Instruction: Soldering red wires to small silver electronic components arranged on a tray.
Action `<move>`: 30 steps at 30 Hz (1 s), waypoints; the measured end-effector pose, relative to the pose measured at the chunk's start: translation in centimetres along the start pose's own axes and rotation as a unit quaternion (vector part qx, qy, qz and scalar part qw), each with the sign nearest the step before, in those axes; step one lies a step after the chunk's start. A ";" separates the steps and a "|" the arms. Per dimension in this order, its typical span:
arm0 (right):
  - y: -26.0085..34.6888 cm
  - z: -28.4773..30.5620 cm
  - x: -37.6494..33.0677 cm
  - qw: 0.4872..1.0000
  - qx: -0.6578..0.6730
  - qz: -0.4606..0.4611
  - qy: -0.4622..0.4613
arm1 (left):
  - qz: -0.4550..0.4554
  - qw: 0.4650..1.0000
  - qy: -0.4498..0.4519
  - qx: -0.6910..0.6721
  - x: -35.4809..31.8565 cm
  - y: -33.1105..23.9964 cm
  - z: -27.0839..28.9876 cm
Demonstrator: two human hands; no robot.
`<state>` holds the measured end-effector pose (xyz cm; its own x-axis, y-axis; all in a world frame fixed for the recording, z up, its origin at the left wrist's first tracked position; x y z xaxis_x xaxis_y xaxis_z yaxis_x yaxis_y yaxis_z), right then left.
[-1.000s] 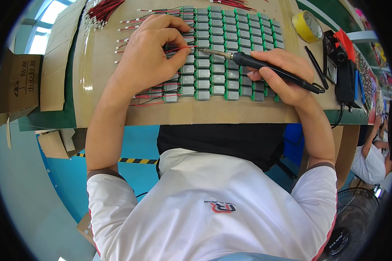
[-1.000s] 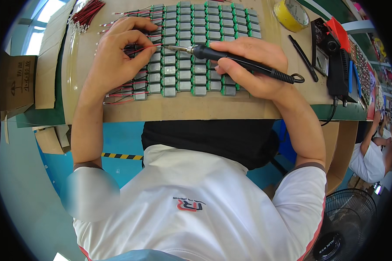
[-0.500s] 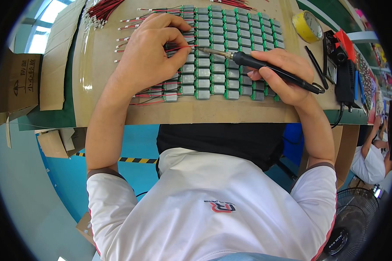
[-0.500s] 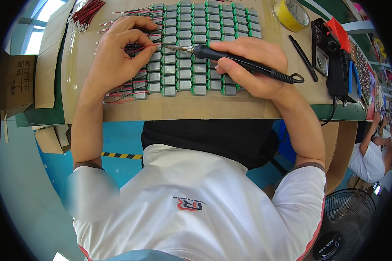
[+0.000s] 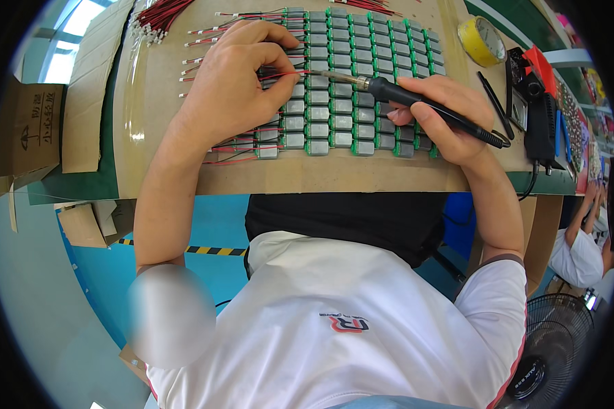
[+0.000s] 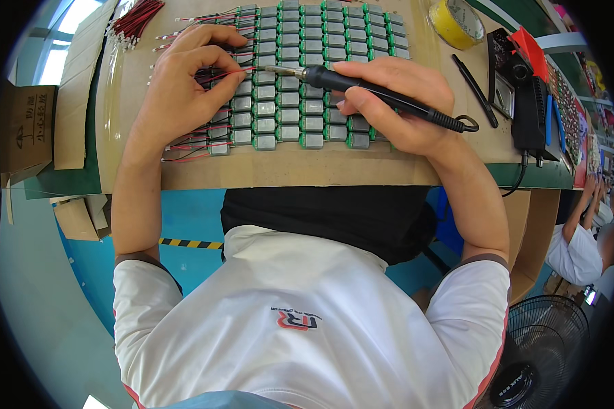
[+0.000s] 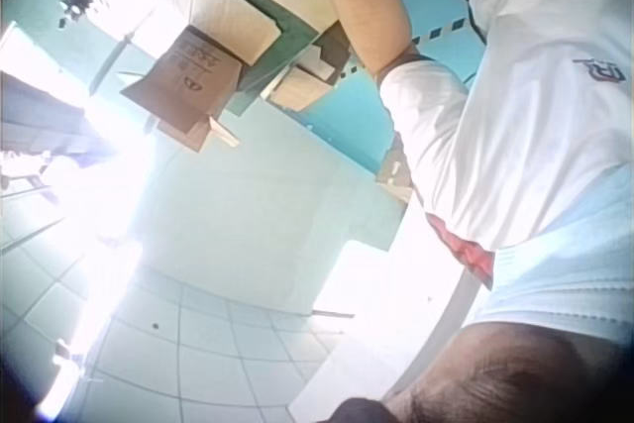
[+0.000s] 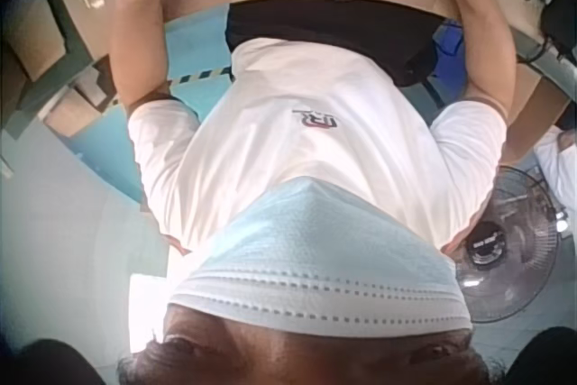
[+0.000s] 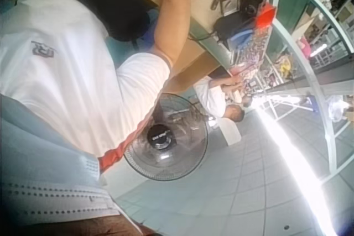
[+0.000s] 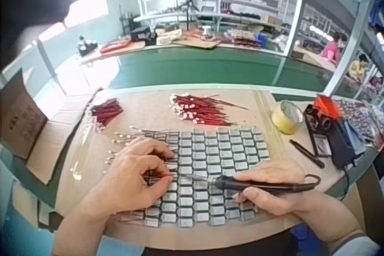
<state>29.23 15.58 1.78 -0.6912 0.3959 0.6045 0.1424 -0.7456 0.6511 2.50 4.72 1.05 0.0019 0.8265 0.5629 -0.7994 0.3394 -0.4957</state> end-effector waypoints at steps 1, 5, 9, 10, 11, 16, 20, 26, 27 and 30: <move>-0.1 0.1 -0.1 1.000 0.006 -0.019 -0.007 | 0.004 1.000 0.002 -0.002 0.0 0.0 0.0; -0.1 0.0 -0.2 0.999 0.014 -0.031 -0.012 | 0.011 1.000 0.006 -0.001 -0.1 0.1 -0.2; -0.2 0.1 -0.3 0.999 0.012 -0.045 -0.020 | 0.005 1.000 0.005 0.004 -0.1 0.1 -0.1; -0.1 0.2 -0.3 0.999 0.011 -0.041 -0.023 | 0.000 1.000 0.010 0.009 -0.1 0.0 0.0; -0.1 0.2 -0.2 0.999 0.011 -0.040 -0.022 | -0.004 1.000 0.016 0.014 -0.1 -0.1 0.0; 0.0 -0.1 0.1 0.999 -0.015 -0.011 -0.030 | 0.005 1.000 0.010 0.010 0.0 0.0 -0.1; 0.2 -0.6 0.6 0.999 -0.032 -0.006 -0.031 | 0.021 1.000 0.008 -0.006 -0.1 0.1 -0.2; 0.0 -2.4 1.4 0.994 0.038 -0.089 -0.045 | -0.008 1.000 0.004 0.013 -0.1 0.0 -0.2; 0.3 -2.8 1.9 0.994 0.038 -0.088 -0.044 | -0.008 1.000 0.003 0.013 -0.1 0.0 -0.1; 0.7 -4.2 3.4 0.997 -0.058 -0.028 -0.039 | -0.007 1.000 0.005 0.011 0.0 0.0 -0.2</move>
<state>24.02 14.15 2.35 -0.6374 0.4763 0.6057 0.0196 -0.7758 0.6307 2.66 4.78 0.91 0.0189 0.8263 0.5629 -0.8126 0.3407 -0.4729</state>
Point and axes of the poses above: each hand's wrist, its own x-axis towards the middle knuckle, its own z-axis out of the back of the hand, y = z × x, the point moved 4 cm from there along x, towards the middle knuckle, and after that the axes turned 9 degrees about -y, right-handed, at the moved point
